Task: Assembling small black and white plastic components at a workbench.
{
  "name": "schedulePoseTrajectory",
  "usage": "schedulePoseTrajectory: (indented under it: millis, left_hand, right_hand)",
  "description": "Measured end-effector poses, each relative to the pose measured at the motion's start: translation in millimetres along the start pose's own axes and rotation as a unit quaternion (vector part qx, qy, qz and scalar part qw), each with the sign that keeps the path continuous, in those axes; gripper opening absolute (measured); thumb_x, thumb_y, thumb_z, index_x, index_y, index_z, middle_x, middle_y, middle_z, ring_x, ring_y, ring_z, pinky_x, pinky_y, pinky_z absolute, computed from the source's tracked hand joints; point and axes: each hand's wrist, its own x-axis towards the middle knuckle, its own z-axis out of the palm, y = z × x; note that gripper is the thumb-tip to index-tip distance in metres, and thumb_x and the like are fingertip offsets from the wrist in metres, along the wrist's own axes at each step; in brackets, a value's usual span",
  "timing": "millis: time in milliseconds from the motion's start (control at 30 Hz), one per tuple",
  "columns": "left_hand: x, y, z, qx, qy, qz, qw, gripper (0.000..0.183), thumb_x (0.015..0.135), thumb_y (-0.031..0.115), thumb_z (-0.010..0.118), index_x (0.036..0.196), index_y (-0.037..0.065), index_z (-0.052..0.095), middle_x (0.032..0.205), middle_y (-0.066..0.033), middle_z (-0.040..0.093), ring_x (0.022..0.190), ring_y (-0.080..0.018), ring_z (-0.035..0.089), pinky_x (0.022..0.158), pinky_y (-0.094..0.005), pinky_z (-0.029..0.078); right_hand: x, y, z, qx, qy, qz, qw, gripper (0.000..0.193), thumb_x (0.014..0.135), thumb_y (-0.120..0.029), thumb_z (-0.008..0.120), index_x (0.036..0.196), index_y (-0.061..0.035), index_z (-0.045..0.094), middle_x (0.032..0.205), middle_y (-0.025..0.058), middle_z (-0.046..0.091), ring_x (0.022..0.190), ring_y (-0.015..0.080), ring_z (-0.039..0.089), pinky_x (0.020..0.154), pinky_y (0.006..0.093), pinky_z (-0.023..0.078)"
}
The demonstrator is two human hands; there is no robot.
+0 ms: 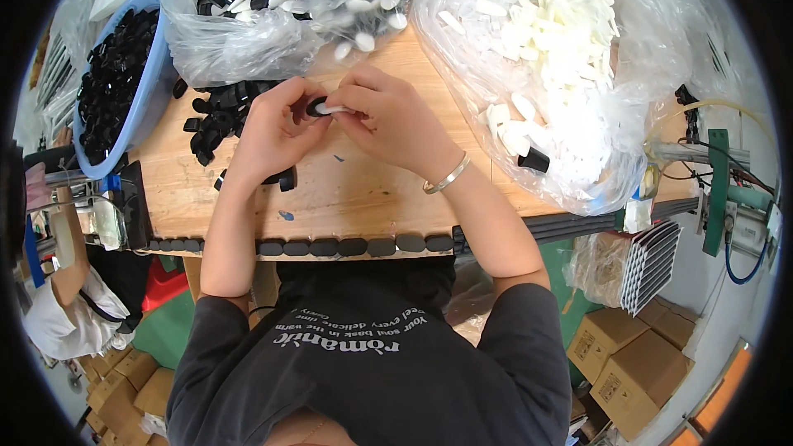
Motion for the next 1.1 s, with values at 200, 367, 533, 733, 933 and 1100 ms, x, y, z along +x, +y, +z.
schedulePoseTrajectory:
  millis: [200, 367, 533, 733, 933, 1100]
  left_hand:
    - [1, 2, 1, -0.017, 0.035, 0.023, 0.999, 0.026, 0.069, 0.001, 0.071, 0.093, -0.001, 0.062, 0.072, -0.0088, 0.053, 0.061, -0.0175, 0.051, 0.056, -0.0275, 0.043]
    - [1, 2, 6, -0.022, 0.062, 0.045, 0.997, 0.027, 0.07, -0.002, 0.072, 0.095, -0.001, 0.063, 0.071, -0.0065, 0.052, 0.062, -0.0155, 0.052, 0.057, -0.0262, 0.044]
    - [1, 10, 23, -0.131, 0.148, -0.012, 0.98, 0.02, 0.08, -0.006, 0.066, 0.098, -0.002, 0.061, 0.084, -0.0005, 0.057, 0.075, -0.0082, 0.053, 0.071, -0.0213, 0.046]
    - [0, 6, 29, -0.224, 0.193, 0.02, 0.955, 0.012, 0.083, -0.009, 0.062, 0.094, -0.003, 0.062, 0.086, -0.0048, 0.063, 0.077, -0.0101, 0.061, 0.071, -0.0221, 0.051]
    - [-1, 8, 29, -0.197, 0.211, -0.01, 0.957, 0.008, 0.083, -0.006, 0.062, 0.09, -0.003, 0.063, 0.083, -0.0073, 0.065, 0.072, -0.011, 0.061, 0.069, -0.0234, 0.05]
    - [-1, 7, 28, -0.125, 0.237, 0.036, 0.963, 0.011, 0.079, -0.006, 0.064, 0.088, -0.001, 0.064, 0.08, -0.0093, 0.065, 0.069, -0.015, 0.062, 0.065, -0.0251, 0.049]
  right_hand:
    - [0, -1, -1, 0.018, -0.022, 0.053, 0.998, 0.016, 0.078, 0.003, 0.068, 0.092, -0.0028, 0.069, 0.086, 0.0047, 0.058, 0.07, 0.0136, 0.057, 0.06, 0.0236, 0.047]
    - [-1, 10, 2, 0.112, -0.019, 0.072, 0.991, 0.019, 0.082, -0.002, 0.067, 0.101, -0.0035, 0.066, 0.089, 0.0018, 0.06, 0.074, 0.0109, 0.057, 0.066, 0.0221, 0.048]
    - [1, 5, 3, 0.356, 0.008, 0.258, 0.898, 0.023, 0.09, -0.01, 0.063, 0.111, -0.0023, 0.062, 0.099, 0.0029, 0.064, 0.083, 0.0112, 0.061, 0.072, 0.0236, 0.05]
    - [0, 11, 6, 0.473, 0.061, 0.245, 0.844, 0.024, 0.093, -0.012, 0.059, 0.112, 0.0019, 0.06, 0.101, 0.0081, 0.066, 0.087, 0.0151, 0.065, 0.077, 0.0278, 0.053]
    - [-1, 9, 7, 0.438, 0.046, 0.218, 0.871, 0.025, 0.093, -0.011, 0.059, 0.114, 0.0031, 0.059, 0.102, 0.0085, 0.066, 0.088, 0.0151, 0.065, 0.08, 0.0274, 0.053]
    - [0, 5, 7, 0.374, 0.044, 0.204, 0.904, 0.026, 0.093, -0.011, 0.059, 0.114, 0.0031, 0.06, 0.104, 0.007, 0.065, 0.091, 0.014, 0.063, 0.085, 0.0283, 0.053]
